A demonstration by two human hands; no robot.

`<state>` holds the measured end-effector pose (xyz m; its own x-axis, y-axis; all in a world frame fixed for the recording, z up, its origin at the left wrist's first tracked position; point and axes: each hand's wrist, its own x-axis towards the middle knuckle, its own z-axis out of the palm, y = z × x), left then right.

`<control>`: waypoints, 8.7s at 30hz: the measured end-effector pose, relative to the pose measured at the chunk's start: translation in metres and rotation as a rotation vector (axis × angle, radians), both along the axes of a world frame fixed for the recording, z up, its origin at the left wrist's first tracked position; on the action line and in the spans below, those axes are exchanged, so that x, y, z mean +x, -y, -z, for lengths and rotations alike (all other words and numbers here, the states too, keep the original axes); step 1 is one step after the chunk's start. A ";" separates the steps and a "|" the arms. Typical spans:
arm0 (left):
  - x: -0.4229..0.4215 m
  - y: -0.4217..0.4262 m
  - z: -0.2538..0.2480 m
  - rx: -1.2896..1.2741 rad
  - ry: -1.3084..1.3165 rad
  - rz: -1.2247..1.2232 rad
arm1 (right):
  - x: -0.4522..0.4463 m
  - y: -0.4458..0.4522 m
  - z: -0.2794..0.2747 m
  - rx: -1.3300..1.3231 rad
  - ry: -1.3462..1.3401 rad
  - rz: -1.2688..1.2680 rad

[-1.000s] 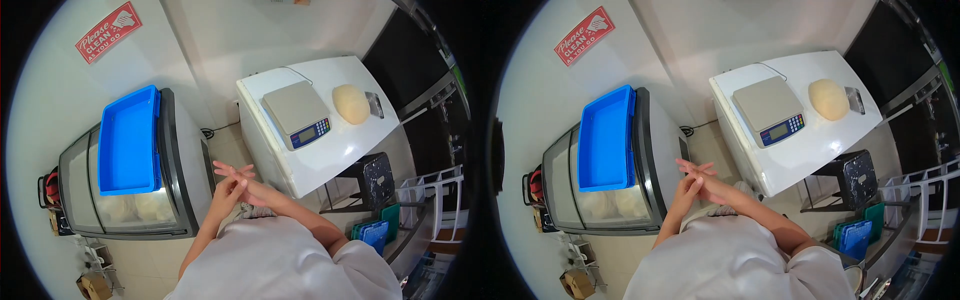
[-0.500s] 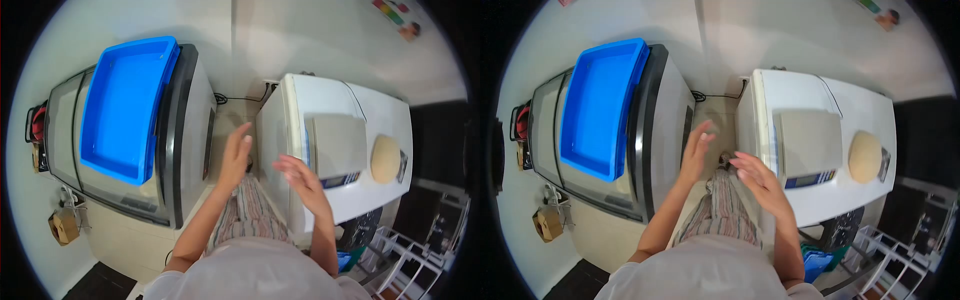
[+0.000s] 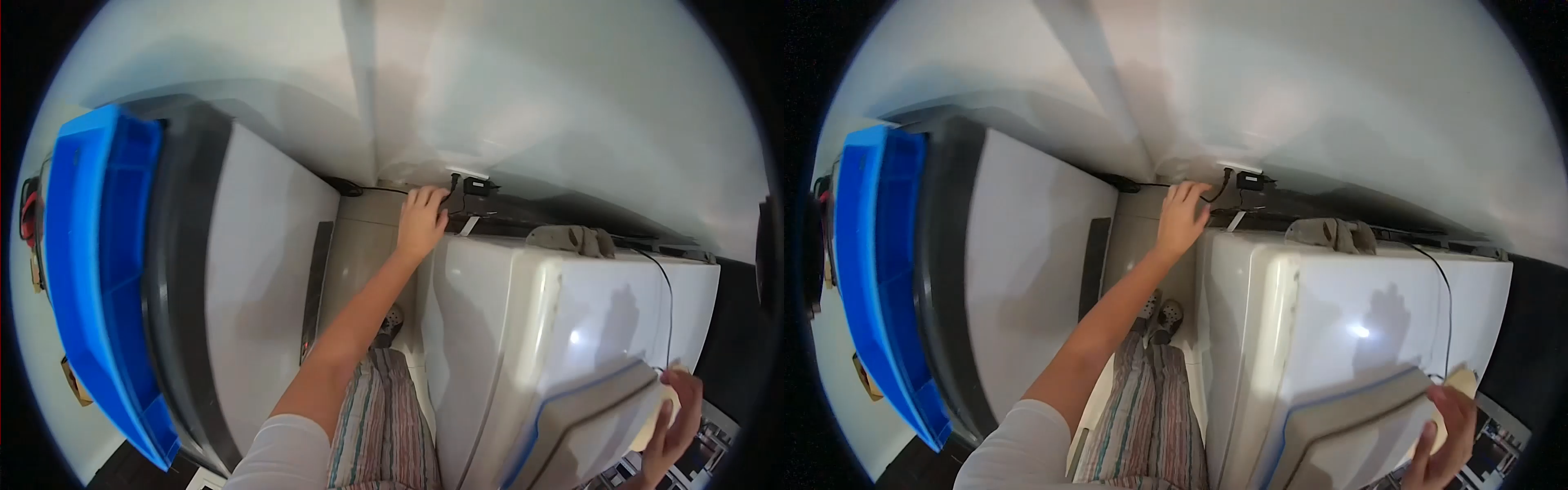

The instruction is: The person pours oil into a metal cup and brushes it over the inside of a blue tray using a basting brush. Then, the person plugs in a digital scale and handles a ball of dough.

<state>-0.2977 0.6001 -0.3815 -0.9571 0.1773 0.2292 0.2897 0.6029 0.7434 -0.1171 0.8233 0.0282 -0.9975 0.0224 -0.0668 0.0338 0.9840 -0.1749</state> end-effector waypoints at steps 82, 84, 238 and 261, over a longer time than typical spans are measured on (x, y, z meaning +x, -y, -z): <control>0.512 0.080 -0.423 0.611 0.526 0.571 | 0.508 0.126 -0.082 -1.203 -0.889 0.558; 0.547 0.034 -0.449 0.526 0.336 0.720 | 0.522 0.118 -0.087 -1.129 -0.765 0.515; 0.739 -0.135 -0.542 0.429 0.421 0.955 | 0.664 -0.015 -0.115 -1.459 -0.450 0.353; 0.602 0.030 -0.525 0.542 0.194 0.723 | 0.495 0.118 -0.100 -1.511 -0.228 0.116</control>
